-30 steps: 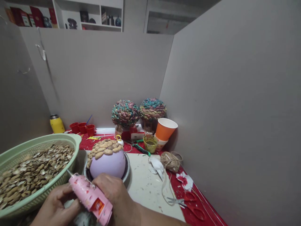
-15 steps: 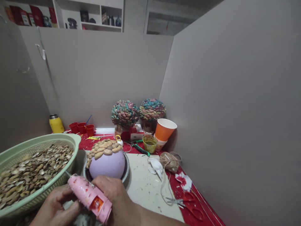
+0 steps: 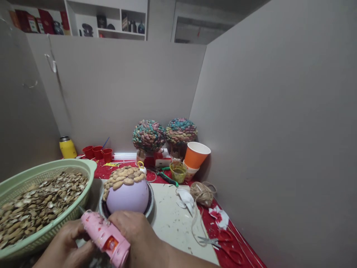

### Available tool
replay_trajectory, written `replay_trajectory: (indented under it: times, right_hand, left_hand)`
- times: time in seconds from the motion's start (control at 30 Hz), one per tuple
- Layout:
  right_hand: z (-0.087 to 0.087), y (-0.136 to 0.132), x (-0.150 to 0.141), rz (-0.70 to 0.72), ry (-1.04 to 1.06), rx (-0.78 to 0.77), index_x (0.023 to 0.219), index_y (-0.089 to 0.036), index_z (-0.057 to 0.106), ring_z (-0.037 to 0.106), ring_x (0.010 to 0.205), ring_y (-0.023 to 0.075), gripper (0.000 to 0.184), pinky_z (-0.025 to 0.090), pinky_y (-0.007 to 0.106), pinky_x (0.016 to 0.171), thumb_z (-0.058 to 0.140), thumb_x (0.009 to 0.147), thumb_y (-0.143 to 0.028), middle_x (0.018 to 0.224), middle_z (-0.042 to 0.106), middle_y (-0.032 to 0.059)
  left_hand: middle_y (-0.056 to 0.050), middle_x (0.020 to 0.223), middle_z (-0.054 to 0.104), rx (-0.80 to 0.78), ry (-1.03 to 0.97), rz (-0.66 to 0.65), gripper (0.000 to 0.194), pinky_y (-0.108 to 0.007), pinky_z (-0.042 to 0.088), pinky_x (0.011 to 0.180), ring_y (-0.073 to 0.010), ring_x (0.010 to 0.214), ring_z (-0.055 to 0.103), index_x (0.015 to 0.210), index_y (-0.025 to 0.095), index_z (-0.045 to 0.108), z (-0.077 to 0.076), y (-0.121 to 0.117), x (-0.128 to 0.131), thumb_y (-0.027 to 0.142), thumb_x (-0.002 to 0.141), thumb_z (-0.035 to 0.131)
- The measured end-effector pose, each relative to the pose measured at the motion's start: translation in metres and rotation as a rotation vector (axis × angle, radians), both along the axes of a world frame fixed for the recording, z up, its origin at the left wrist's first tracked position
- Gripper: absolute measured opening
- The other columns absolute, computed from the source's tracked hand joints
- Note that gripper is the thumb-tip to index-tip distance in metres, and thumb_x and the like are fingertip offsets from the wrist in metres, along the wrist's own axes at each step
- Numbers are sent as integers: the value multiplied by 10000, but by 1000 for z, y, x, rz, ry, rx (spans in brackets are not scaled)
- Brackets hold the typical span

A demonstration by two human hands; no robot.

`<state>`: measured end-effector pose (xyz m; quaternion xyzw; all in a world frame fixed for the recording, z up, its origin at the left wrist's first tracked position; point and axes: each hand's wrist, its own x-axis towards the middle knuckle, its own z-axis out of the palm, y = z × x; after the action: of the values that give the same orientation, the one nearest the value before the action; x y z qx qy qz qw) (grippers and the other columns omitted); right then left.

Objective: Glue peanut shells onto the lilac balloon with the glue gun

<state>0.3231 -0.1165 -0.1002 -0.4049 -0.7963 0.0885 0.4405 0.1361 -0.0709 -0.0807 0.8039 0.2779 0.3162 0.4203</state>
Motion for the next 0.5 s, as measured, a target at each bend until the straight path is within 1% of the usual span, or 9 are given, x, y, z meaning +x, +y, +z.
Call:
replay_trajectory:
  times: [0.07, 0.1, 0.2, 0.27, 0.33, 0.4, 0.5]
  right_hand:
    - [-2, -1, 1, -24, -28, -34, 767, -216, 495, 489, 529, 141, 266, 386, 247, 522, 595, 769, -462, 638, 522, -12]
    - [-2, -1, 2, -31, -40, -28, 775, -215, 500, 488, 529, 140, 261, 389, 245, 525, 602, 766, -456, 639, 524, -13]
    - [-3, 2, 0, -18, -57, 105, 814, -202, 519, 495, 544, 145, 260, 393, 251, 531, 519, 838, -461, 657, 555, 6]
    - [-4, 5, -3, -4, -64, 220, 826, -193, 518, 501, 556, 151, 258, 394, 257, 532, 424, 915, -416, 657, 570, 20]
    - [-6, 8, -6, 10, -87, 289, 834, -191, 507, 507, 569, 157, 258, 398, 262, 540, 358, 965, -356, 660, 578, 32]
    - [-7, 11, -7, 24, -99, 322, 839, -191, 496, 499, 566, 161, 274, 395, 266, 538, 320, 990, -335, 657, 575, 38]
    - [-3, 8, -6, 35, -37, 275, 838, -191, 497, 485, 559, 157, 318, 384, 263, 526, 342, 985, -426, 657, 558, 29]
  left_hand:
    - [-34, 660, 705, 21, 21, -5, 228, -242, 486, 613, -185, 629, 618, 644, 170, 703, -3, 1, -1, 140, 809, 548]
    - [-38, 671, 708, 22, 23, -6, 235, -244, 489, 617, -186, 634, 621, 651, 167, 701, -5, 1, -1, 145, 817, 537]
    - [-42, 669, 700, 34, 19, 14, 235, -245, 490, 618, -181, 624, 613, 639, 159, 688, -6, 0, 0, 144, 815, 534]
    - [-26, 618, 676, 40, -11, 19, 224, -232, 485, 596, -168, 592, 593, 604, 160, 674, -5, 0, 0, 130, 789, 552]
    - [-11, 583, 660, 23, -47, 2, 215, -220, 485, 582, -157, 568, 579, 577, 162, 670, -3, -1, 1, 122, 764, 571]
    - [-3, 568, 655, -4, -81, -8, 204, -214, 489, 578, -151, 558, 574, 564, 165, 674, -2, -3, 1, 115, 741, 586]
    - [-6, 586, 667, -56, -117, 26, 188, -214, 499, 586, -153, 571, 585, 582, 170, 687, 0, -4, 1, 146, 748, 603]
